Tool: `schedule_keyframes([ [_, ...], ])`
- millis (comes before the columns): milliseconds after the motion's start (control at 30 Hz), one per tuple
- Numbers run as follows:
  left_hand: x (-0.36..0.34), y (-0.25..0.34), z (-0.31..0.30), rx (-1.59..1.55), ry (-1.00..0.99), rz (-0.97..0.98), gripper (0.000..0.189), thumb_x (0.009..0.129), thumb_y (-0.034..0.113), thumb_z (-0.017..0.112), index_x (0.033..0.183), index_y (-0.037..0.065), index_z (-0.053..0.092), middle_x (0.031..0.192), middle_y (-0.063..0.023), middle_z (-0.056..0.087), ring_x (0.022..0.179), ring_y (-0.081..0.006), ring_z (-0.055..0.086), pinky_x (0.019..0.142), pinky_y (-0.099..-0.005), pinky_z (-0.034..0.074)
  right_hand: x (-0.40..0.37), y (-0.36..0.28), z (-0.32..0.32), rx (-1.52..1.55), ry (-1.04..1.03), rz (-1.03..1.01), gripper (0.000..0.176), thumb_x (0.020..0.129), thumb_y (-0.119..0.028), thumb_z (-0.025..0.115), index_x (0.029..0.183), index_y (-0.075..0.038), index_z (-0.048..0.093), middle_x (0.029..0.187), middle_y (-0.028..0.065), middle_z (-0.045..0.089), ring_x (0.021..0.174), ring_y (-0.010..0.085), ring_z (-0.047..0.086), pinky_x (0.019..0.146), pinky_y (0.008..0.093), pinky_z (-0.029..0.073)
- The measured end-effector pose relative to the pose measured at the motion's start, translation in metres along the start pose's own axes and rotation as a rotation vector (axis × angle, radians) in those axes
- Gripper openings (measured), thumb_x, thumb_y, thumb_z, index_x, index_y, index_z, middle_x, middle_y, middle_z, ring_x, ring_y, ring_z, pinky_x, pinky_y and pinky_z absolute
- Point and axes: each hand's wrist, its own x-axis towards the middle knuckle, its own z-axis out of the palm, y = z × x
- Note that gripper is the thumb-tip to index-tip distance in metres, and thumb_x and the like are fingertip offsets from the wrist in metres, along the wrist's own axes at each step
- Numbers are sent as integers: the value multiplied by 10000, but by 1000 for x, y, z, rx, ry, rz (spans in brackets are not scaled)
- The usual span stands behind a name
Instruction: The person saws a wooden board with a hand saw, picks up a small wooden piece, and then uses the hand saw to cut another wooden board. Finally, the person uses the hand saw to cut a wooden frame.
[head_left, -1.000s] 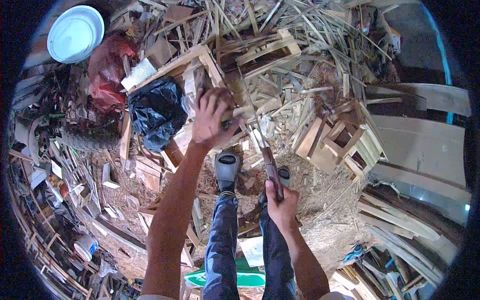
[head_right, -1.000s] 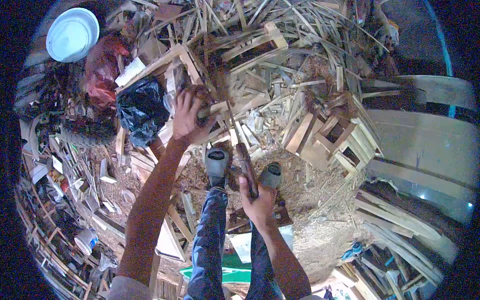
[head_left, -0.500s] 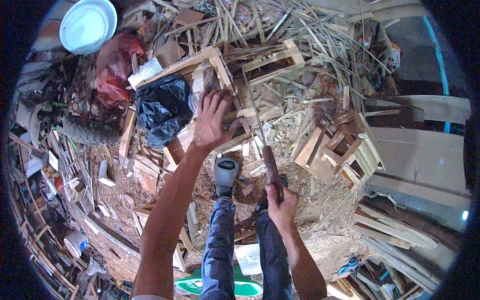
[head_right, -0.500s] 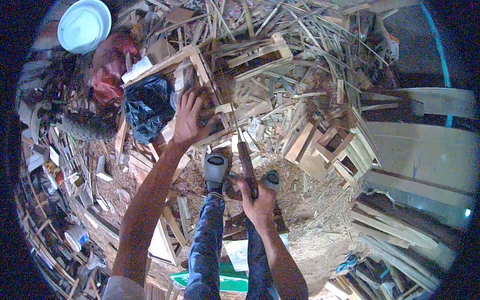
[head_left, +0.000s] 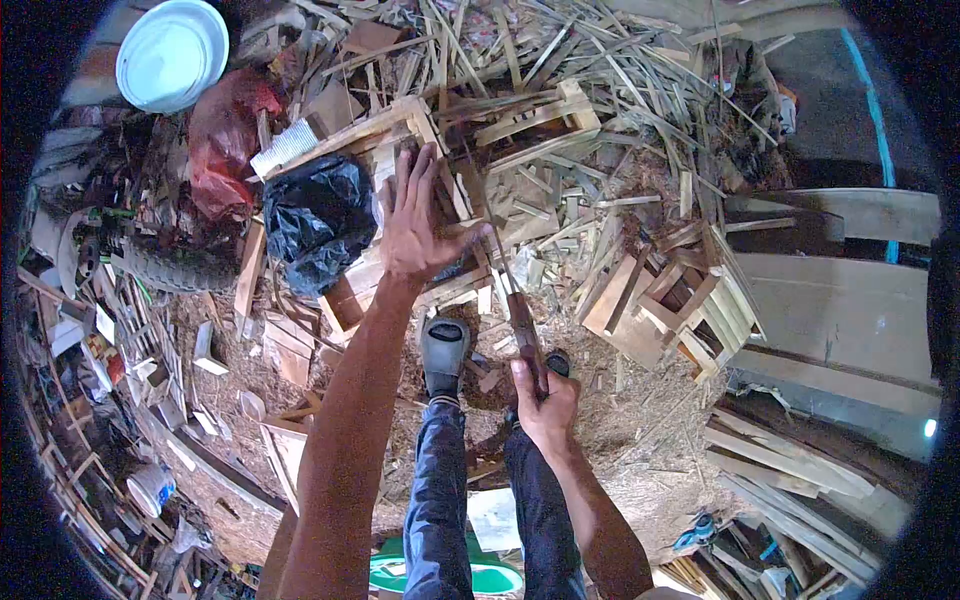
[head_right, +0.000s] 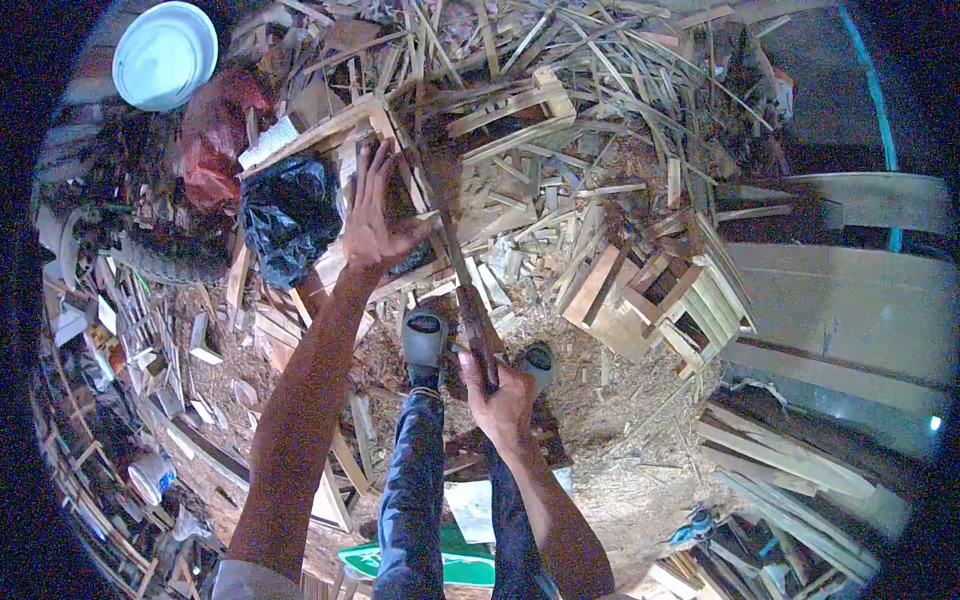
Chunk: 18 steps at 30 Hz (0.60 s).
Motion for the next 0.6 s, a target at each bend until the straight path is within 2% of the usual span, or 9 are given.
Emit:
schedule_keyframes([
  [167, 3, 3, -2, 9, -36, -33, 1081, 603, 661, 746, 1412, 62, 352, 1513, -101, 292, 1434, -333, 177, 1124, -570, 186, 3, -12, -2, 18, -37, 75, 411, 897, -433, 613, 755, -55, 687, 545, 110, 594, 480, 279, 583, 488, 383, 442],
  [200, 3, 3, -2, 11, -36, -33, 1081, 603, 661, 746, 1412, 62, 352, 1513, -101, 292, 1434, -333, 177, 1124, -570, 186, 2, -13, 1, 75, 48, 13, 428, 902, -405, 622, 668, -47, 634, 488, 62, 508, 441, 197, 483, 452, 358, 373],
  [267, 4, 3, -1, 39, -36, -38, 1067, 610, 650, 748, 1410, 66, 353, 1518, -101, 281, 1440, -324, 156, 1131, -562, 180, 5, -19, 0, 130, 137, -53, 472, 907, -377, 631, 580, -39, 580, 432, 13, 423, 402, 114, 382, 416, 333, 304],
  [400, 5, 4, -4, 47, -61, -36, 1046, 642, 658, 714, 1419, 64, 342, 1532, -99, 248, 1447, -311, 138, 1140, -551, 157, 12, -33, -3, 40, 80, -42, 473, 919, -398, 607, 618, -33, 614, 425, 38, 440, 398, 125, 399, 425, 338, 335],
  [533, 7, 3, -4, 95, -103, -48, 1039, 662, 656, 697, 1430, 63, 325, 1539, -99, 232, 1450, -309, 120, 1149, -538, 141, 35, -46, 4, 0, 33, -7, 518, 928, -430, 579, 600, -29, 595, 421, 86, 486, 391, 171, 496, 445, 349, 399],
  [600, 6, 2, -3, 94, -108, -40, 1037, 664, 652, 698, 1431, 64, 324, 1542, -97, 227, 1450, -310, 118, 1150, -538, 140, 25, -41, 0, 5, -1, 22, 473, 930, -419, 572, 664, -32, 631, 465, 102, 540, 429, 211, 560, 470, 359, 434],
])
